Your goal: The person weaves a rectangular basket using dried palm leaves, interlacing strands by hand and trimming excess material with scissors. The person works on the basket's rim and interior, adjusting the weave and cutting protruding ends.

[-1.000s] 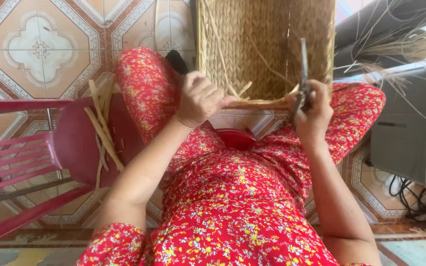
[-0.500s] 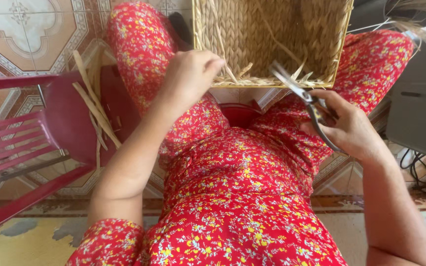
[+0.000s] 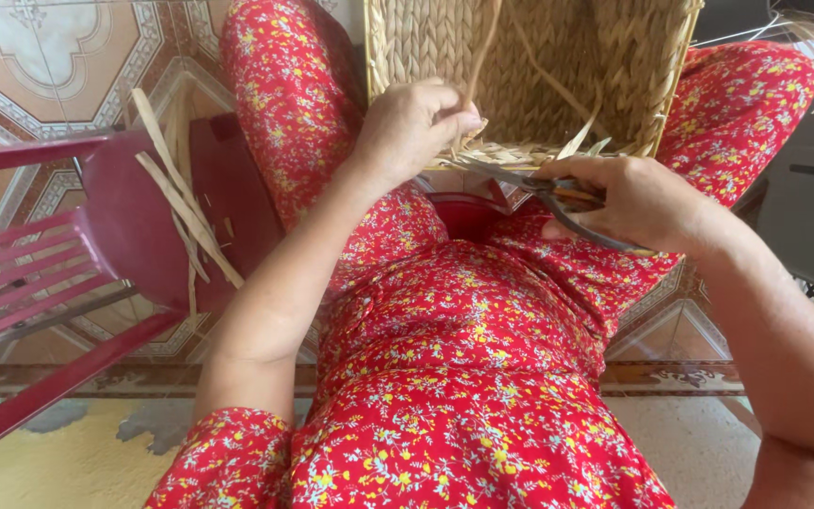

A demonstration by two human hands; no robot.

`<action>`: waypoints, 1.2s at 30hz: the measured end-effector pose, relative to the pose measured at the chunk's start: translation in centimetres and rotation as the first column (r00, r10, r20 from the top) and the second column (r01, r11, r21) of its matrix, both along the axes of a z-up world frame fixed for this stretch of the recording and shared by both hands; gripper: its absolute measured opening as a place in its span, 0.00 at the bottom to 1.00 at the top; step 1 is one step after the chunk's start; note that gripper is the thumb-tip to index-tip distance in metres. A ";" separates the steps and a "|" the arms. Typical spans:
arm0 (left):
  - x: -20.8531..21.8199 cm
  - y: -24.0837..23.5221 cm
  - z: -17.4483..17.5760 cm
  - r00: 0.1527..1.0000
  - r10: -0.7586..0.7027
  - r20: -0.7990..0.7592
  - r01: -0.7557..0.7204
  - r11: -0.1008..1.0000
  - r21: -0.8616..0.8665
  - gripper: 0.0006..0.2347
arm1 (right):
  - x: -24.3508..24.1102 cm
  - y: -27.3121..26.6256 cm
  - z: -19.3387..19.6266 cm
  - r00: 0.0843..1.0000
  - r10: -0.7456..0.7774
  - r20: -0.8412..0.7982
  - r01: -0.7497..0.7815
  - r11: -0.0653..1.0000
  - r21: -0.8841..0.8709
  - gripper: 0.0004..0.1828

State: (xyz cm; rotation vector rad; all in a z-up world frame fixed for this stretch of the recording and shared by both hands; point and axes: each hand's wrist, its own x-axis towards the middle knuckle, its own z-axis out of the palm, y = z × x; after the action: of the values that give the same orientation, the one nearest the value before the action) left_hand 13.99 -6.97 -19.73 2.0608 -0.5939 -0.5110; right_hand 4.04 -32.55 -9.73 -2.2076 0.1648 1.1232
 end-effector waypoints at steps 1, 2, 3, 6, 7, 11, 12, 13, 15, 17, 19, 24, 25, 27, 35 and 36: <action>-0.1 0.0 0.2 1.000 0.009 -0.006 -0.009 1.000 -0.013 0.08 | 0.3 -0.1 0.2 1.000 0.024 -0.012 -0.024 0.999 -0.035 0.36; -0.1 0.0 0.4 1.000 0.017 -0.010 -0.017 1.000 -0.025 0.07 | 0.5 -0.1 0.4 0.999 0.047 -0.023 -0.048 0.996 -0.070 0.35; 0.0 0.1 0.6 1.000 0.025 -0.014 -0.025 0.999 -0.038 0.07 | 0.7 -0.3 0.7 0.999 0.044 -0.006 -0.045 0.997 -0.069 0.35; 0.0 0.2 0.7 1.000 0.020 -0.020 -0.021 0.998 -0.053 0.07 | 0.9 -0.4 1.4 0.999 0.034 0.032 -0.032 0.998 -0.048 0.35; 0.0 0.2 0.7 1.000 0.013 -0.028 -0.015 0.998 -0.065 0.07 | 0.9 -0.3 1.5 0.999 0.029 0.038 -0.027 0.999 -0.033 0.35; 0.1 -0.1 0.6 0.997 -0.033 -0.065 0.029 0.998 -0.063 0.06 | 1.3 0.5 1.1 0.998 0.010 -0.058 -0.016 0.996 -0.092 0.36; 0.0 -0.1 0.5 0.996 -0.047 -0.079 0.043 0.998 -0.048 0.06 | 1.3 0.5 1.0 0.998 0.022 -0.060 -0.028 0.995 -0.093 0.36; 0.0 -0.1 0.4 0.995 -0.040 -0.087 0.037 0.998 -0.041 0.06 | 1.3 0.5 0.9 0.997 0.034 -0.062 -0.040 0.995 -0.094 0.36; 0.0 0.0 0.3 0.994 -0.027 -0.106 0.024 0.999 -0.027 0.05 | 1.2 0.4 0.8 0.998 0.041 -0.042 -0.044 0.997 -0.070 0.36; -0.2 0.2 0.3 1.000 -0.008 -0.014 0.006 0.993 -0.117 0.05 | 0.9 0.1 0.9 1.000 0.025 0.004 -0.025 1.000 -0.018 0.35; -0.1 0.1 0.4 1.000 0.011 0.002 -0.010 0.987 -0.157 0.05 | 0.8 0.0 1.0 1.000 0.024 -0.009 -0.024 1.000 -0.017 0.35; 0.2 0.2 1.0 0.993 -0.005 -0.121 -0.009 0.993 -0.117 0.05 | 1.4 1.2 0.6 0.999 0.033 -0.009 -0.033 0.999 -0.030 0.37; 0.2 0.2 1.0 0.993 -0.012 -0.119 -0.004 0.991 -0.131 0.05 | 1.5 1.5 0.5 0.999 0.034 -0.015 -0.035 0.999 -0.037 0.37; 0.2 0.3 1.0 0.993 -0.021 -0.117 0.003 0.988 -0.156 0.05 | 1.4 1.9 0.5 0.999 0.048 -0.019 -0.050 0.997 -0.064 0.36; -0.1 -0.5 -0.4 0.979 0.096 -0.180 -0.119 0.985 -0.122 0.06 | 0.9 2.0 0.8 0.967 0.100 0.236 -0.113 0.993 0.041 0.32; -0.3 -0.6 -0.6 0.969 0.106 -0.223 -0.135 0.984 -0.120 0.06 | 0.8 2.0 0.8 0.973 0.106 0.206 -0.112 0.994 0.018 0.32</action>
State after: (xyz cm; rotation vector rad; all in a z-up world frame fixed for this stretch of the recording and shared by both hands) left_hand 13.71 -7.53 -20.34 1.8703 -0.3613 -0.5978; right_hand 4.85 -30.57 -8.92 -2.3122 -0.0616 0.9397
